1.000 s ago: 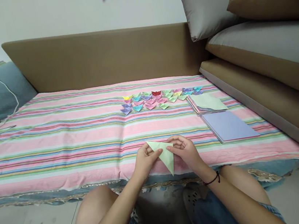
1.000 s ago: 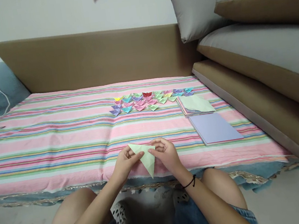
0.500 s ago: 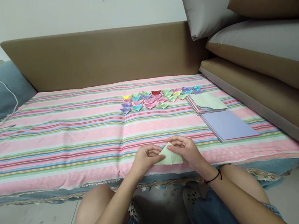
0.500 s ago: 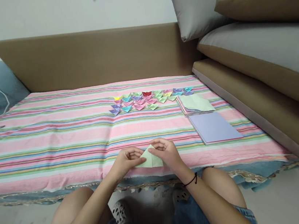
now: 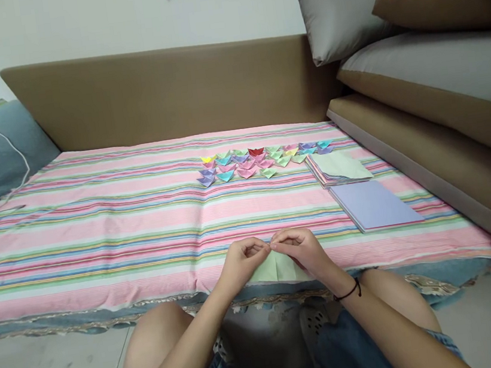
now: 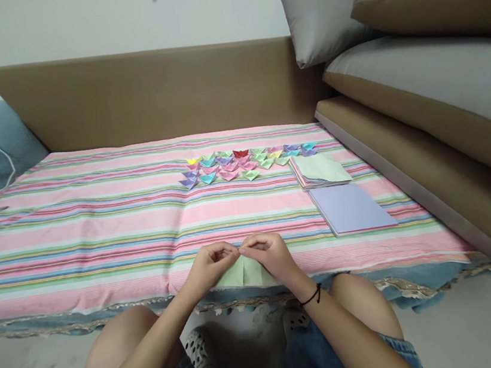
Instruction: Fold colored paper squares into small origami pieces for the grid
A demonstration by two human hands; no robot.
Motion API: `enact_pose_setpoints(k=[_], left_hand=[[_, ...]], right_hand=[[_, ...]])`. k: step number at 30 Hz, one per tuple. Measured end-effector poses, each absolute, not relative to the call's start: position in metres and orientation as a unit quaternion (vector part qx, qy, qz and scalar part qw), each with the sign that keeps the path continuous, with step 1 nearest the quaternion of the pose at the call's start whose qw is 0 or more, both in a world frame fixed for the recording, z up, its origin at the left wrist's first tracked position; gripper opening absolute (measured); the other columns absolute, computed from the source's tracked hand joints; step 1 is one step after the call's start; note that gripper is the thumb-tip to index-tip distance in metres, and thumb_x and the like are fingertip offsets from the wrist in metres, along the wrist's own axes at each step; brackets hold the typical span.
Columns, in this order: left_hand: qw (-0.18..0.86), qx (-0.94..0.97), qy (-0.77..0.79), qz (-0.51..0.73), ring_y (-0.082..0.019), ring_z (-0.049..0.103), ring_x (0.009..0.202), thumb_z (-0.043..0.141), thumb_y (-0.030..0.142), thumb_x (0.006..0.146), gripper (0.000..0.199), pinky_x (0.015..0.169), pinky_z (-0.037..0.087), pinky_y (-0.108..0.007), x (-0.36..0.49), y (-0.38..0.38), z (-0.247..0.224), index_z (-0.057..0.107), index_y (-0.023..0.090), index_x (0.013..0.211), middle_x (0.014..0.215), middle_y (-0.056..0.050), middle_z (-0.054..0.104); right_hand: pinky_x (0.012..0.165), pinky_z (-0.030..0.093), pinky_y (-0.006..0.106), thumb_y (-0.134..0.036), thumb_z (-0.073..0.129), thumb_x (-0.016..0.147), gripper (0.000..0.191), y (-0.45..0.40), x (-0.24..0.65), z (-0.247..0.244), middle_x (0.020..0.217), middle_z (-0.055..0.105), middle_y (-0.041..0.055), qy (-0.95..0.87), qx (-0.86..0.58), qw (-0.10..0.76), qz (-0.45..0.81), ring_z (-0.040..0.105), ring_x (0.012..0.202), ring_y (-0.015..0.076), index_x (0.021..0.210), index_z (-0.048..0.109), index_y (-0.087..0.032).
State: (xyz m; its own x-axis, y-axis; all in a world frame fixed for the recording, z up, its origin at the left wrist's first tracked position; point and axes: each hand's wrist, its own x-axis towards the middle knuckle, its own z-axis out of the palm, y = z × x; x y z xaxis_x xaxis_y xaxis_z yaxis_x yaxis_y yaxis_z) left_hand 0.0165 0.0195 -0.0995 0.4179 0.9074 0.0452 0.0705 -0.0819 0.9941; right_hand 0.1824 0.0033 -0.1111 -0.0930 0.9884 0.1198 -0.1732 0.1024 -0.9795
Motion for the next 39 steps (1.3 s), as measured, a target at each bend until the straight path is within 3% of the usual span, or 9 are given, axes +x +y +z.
enact_pose_setpoints(k=[9,14,19,23,26,33,39], left_hand=[[0.520,0.642,0.427,0.369,-0.014,0.054,0.058,0.062,0.030,0.070,0.017,0.056,0.039,-0.024,0.010,0.025,-0.092,0.065,0.014,0.067,0.063,-0.004,0.063],[0.502,0.617,0.462,0.392,-0.013,0.053,0.058,0.060,0.035,0.072,0.021,0.057,0.040,-0.024,-0.001,0.029,-0.088,0.061,0.015,0.067,0.062,-0.002,0.061],[0.506,0.620,0.444,0.403,-0.015,0.055,0.069,0.052,0.041,0.081,0.027,0.059,0.041,-0.023,0.005,0.025,-0.081,0.062,0.016,0.077,0.075,-0.003,0.062],[0.529,0.667,0.411,0.326,-0.012,0.047,0.056,0.060,0.039,0.075,0.026,0.051,0.034,-0.022,0.012,0.019,-0.082,0.063,0.014,0.071,0.061,-0.001,0.057],[0.524,0.673,0.414,0.318,-0.010,0.043,0.051,0.061,0.037,0.074,0.025,0.049,0.031,-0.022,0.013,0.019,-0.085,0.063,0.013,0.069,0.056,0.001,0.053],[0.499,0.678,0.430,0.326,-0.013,0.050,0.058,0.059,0.033,0.075,0.021,0.055,0.036,-0.024,0.005,0.025,-0.086,0.064,0.013,0.069,0.064,-0.003,0.060],[0.480,0.703,0.421,0.313,-0.013,0.046,0.055,0.054,0.036,0.078,0.024,0.053,0.033,-0.023,0.003,0.025,-0.081,0.060,0.015,0.067,0.059,0.001,0.054]], right_hand=[[0.067,0.045,0.029,-0.026,0.074,0.064,0.008,0.008,0.194,-0.106,0.072,0.066,0.0024,-0.461,-0.455,0.604,0.464,0.059,0.072,0.0177,0.063,0.069,-0.020],[0.060,0.043,0.028,-0.030,0.078,0.058,0.015,0.013,0.209,-0.099,0.067,0.065,0.0017,-0.380,-0.481,0.644,0.457,0.056,0.064,0.0160,0.062,0.068,-0.019],[0.063,0.044,0.028,-0.029,0.075,0.064,0.013,0.007,0.197,-0.101,0.070,0.065,0.0027,-0.464,-0.441,0.587,0.496,0.057,0.068,0.0166,0.064,0.068,-0.019],[0.064,0.046,0.029,-0.029,0.074,0.066,0.011,0.004,0.187,-0.106,0.071,0.065,0.0028,-0.516,-0.400,0.545,0.526,0.059,0.069,0.0169,0.065,0.069,-0.019],[0.064,0.046,0.029,-0.027,0.074,0.066,0.010,0.006,0.189,-0.107,0.072,0.064,0.0028,-0.516,-0.409,0.553,0.511,0.059,0.069,0.0168,0.065,0.069,-0.020],[0.067,0.044,0.030,-0.025,0.073,0.066,0.008,0.009,0.202,-0.100,0.073,0.065,0.0030,-0.486,-0.446,0.609,0.440,0.058,0.073,0.0181,0.064,0.068,-0.020],[0.070,0.046,0.032,-0.026,0.074,0.064,0.008,0.009,0.202,-0.099,0.073,0.066,0.0023,-0.458,-0.461,0.629,0.427,0.059,0.073,0.0186,0.062,0.068,-0.021]])
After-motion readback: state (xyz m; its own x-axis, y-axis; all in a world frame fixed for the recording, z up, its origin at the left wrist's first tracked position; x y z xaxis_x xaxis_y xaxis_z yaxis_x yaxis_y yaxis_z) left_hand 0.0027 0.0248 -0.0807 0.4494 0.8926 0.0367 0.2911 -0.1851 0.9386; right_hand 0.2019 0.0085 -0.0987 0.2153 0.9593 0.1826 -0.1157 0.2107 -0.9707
